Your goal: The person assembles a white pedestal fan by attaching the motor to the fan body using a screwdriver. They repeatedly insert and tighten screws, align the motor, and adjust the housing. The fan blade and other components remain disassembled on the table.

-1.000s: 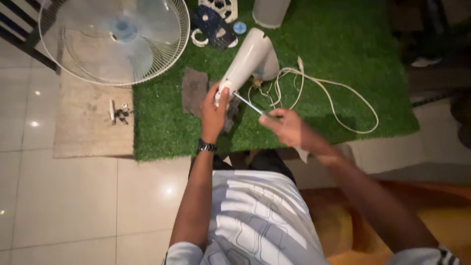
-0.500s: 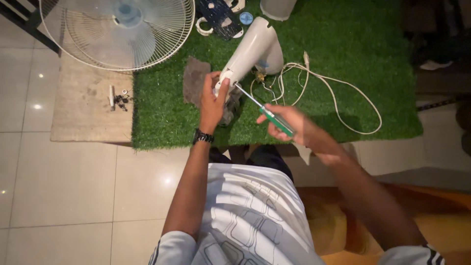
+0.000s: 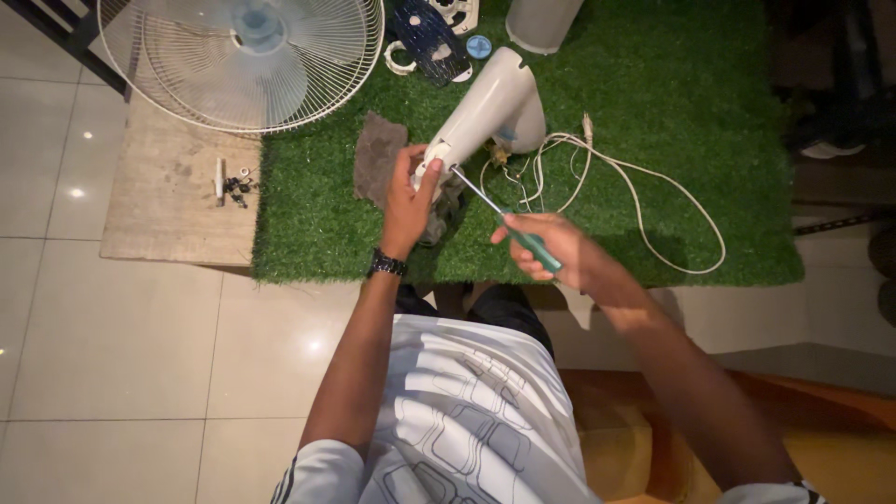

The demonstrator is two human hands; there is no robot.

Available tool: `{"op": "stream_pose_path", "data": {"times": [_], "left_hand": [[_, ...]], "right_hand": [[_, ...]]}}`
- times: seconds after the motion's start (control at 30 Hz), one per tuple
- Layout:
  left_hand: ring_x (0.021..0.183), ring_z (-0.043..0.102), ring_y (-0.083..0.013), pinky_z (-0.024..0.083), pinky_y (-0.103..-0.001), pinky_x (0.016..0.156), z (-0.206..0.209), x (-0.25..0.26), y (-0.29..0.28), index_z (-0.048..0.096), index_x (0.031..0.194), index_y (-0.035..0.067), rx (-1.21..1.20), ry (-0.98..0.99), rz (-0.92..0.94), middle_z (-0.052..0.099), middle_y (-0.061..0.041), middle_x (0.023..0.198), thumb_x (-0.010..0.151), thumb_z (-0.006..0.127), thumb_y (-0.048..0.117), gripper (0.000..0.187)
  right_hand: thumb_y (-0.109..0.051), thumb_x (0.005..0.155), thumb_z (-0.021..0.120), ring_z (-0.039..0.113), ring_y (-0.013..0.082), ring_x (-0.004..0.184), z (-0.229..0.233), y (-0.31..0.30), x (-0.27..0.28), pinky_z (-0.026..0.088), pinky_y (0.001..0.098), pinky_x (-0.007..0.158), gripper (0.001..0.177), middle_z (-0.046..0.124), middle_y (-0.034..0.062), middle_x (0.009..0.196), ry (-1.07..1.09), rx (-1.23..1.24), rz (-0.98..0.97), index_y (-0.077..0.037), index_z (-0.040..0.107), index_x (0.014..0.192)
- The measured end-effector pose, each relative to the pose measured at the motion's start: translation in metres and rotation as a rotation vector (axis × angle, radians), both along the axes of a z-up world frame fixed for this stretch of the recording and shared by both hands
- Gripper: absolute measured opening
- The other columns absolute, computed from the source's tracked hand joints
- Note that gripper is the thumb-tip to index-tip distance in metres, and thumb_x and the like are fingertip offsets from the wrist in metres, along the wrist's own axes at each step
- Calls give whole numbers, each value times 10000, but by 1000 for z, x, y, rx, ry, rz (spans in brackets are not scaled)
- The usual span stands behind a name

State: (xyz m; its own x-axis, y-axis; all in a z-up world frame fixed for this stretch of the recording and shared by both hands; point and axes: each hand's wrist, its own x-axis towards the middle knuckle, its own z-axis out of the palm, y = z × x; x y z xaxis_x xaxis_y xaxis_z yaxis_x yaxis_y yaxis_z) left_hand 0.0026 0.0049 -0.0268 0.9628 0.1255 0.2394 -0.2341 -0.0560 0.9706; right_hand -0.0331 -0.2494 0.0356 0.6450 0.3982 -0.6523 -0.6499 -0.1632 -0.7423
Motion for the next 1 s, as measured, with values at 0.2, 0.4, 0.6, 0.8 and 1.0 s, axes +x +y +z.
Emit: {"op": "stream_pose_path", "data": {"times": [0.2, 0.4, 0.6, 0.8, 1.0], "left_hand": [[1044, 686, -168, 558, -316, 855, 0, 2, 4, 554, 1297, 49, -9, 12, -26, 712, -112, 1178, 1049, 601, 340, 385], [1071, 644, -174, 528, -321, 920, -5, 5, 5, 566, 1284, 34, -17, -39, -22, 699, -119, 1165, 1065, 606, 318, 361], [1097, 630, -174, 506, -321, 960, -16, 10, 8, 557, 1287, 30, -26, -64, -40, 692, -116, 1177, 1092, 576, 301, 335], [1075, 633, -167, 516, -313, 931, -17, 12, 8, 552, 1288, 30, -70, -45, -55, 701, -116, 1165, 1088, 568, 313, 346], [1081, 653, -170, 521, -311, 942, -14, 12, 11, 559, 1275, 32, -33, -17, -44, 710, -120, 1173, 1086, 570, 297, 325]], "right_hand": [[-355, 1001, 659, 568, 71, 539, -3, 13, -28, 424, 244, 459, 316, 659, 0, 765, -1247, -655, 94, -57, 675, 1104], [-447, 1015, 629, 443, 97, 391, 6, 8, -4, 332, 264, 330, 445, 535, -5, 584, 54, 141, -13, -14, 720, 1066], [-410, 1003, 640, 525, 75, 509, 2, 20, -27, 420, 262, 455, 346, 611, 9, 695, -1300, -700, 124, -64, 659, 999], [-439, 1006, 634, 465, 109, 435, 11, 13, -1, 353, 290, 362, 408, 582, 32, 650, 72, 128, 6, -49, 738, 1071], [-417, 986, 640, 555, 76, 524, 0, 20, -24, 411, 270, 489, 370, 646, 17, 704, -1181, -737, 118, -60, 696, 1062]]}}
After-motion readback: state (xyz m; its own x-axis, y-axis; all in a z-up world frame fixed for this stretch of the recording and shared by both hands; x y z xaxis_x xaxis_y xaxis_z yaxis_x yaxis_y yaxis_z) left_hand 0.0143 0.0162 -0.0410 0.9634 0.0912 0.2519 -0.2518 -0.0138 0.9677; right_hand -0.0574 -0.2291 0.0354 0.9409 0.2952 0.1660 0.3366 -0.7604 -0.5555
